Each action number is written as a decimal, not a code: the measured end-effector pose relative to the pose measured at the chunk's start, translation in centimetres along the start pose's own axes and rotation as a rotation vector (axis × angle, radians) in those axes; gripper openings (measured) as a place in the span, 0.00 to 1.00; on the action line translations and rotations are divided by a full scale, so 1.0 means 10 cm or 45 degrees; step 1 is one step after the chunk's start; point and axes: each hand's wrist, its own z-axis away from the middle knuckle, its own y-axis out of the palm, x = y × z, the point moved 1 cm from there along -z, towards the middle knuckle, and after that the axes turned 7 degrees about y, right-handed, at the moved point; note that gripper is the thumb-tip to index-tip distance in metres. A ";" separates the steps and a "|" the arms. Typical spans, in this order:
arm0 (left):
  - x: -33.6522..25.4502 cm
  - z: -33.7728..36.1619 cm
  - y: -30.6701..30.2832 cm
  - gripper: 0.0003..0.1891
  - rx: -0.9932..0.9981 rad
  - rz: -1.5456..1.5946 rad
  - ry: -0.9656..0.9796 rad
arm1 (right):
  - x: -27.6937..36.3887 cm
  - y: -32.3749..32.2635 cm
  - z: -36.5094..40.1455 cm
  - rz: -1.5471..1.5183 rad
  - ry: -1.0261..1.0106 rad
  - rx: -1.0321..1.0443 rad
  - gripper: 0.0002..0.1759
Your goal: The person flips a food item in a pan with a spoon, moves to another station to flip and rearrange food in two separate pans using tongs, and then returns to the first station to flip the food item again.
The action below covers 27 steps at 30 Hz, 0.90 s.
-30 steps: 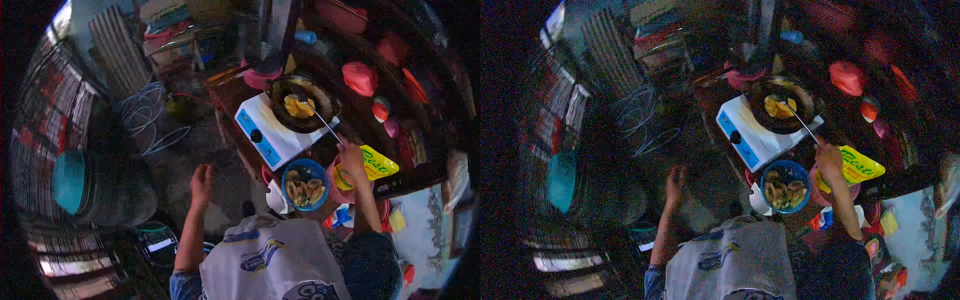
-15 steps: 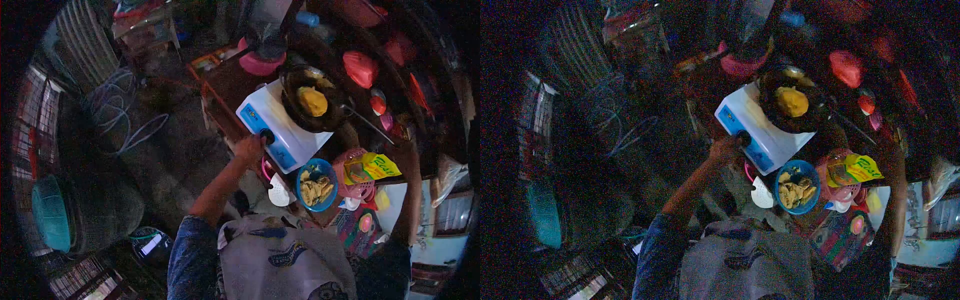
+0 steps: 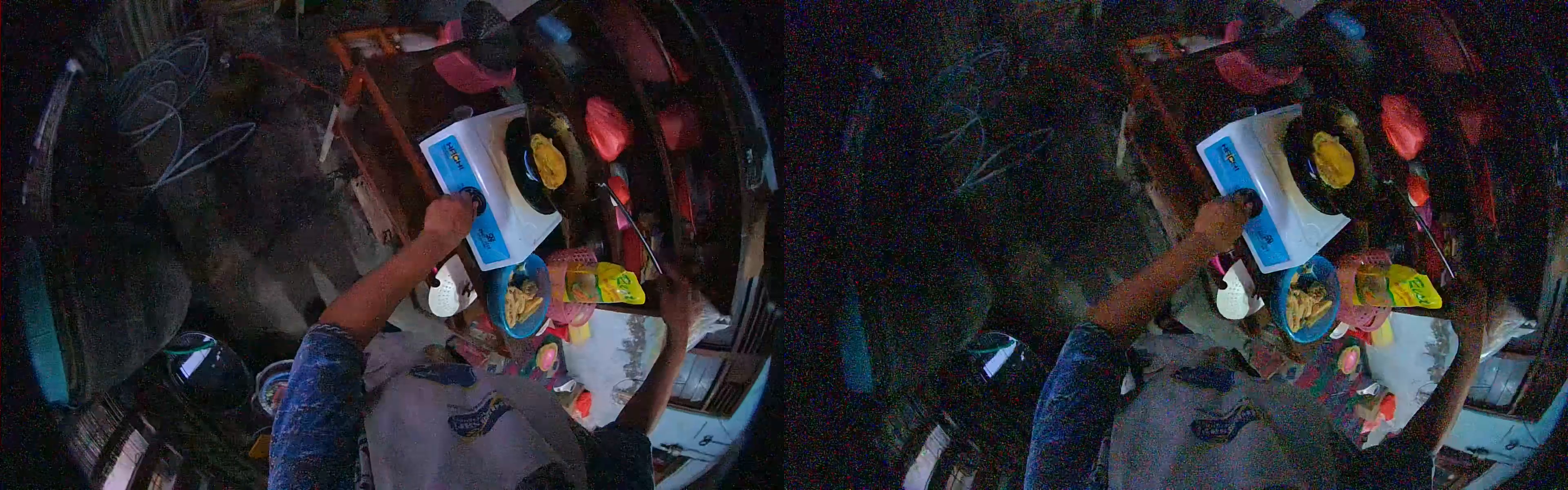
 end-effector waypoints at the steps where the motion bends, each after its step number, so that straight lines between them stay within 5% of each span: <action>1: 0.00 -0.01 0.00 0.16 0.007 0.037 -0.043 | -0.02 0.05 0.02 -0.013 -0.222 -0.198 0.17; 5: -0.10 0.01 -0.27 0.15 0.020 0.248 -0.163 | -0.19 0.36 -0.18 -0.470 -0.136 0.065 0.17; 8: -0.08 0.01 -0.16 0.15 -0.021 0.190 -0.102 | -0.03 0.24 -0.12 -0.379 -0.217 -0.217 0.18; 10: -0.10 0.00 -0.12 0.15 0.005 0.138 -0.116 | -0.01 0.19 -0.18 -0.621 -0.166 0.182 0.19; 13: -0.07 -0.01 -0.05 0.16 -0.042 0.171 -0.145 | 0.01 0.17 -0.20 -0.674 0.015 0.340 0.19; 17: -0.15 0.00 -0.22 0.18 0.016 0.262 -0.293 | 0.12 0.12 -0.16 -0.545 -0.178 0.151 0.18; 20: -0.16 -0.02 -0.34 0.18 0.148 0.297 -0.338 | 0.30 -0.07 -0.02 -0.226 0.020 0.075 0.16; 25: -0.13 -0.01 -0.23 0.19 0.042 0.355 -0.336 | -0.18 0.47 -0.37 -0.820 -0.139 0.297 0.15; 27: -0.15 0.00 -0.32 0.19 0.050 0.385 -0.331 | -0.14 0.41 -0.34 -0.729 -0.228 0.158 0.15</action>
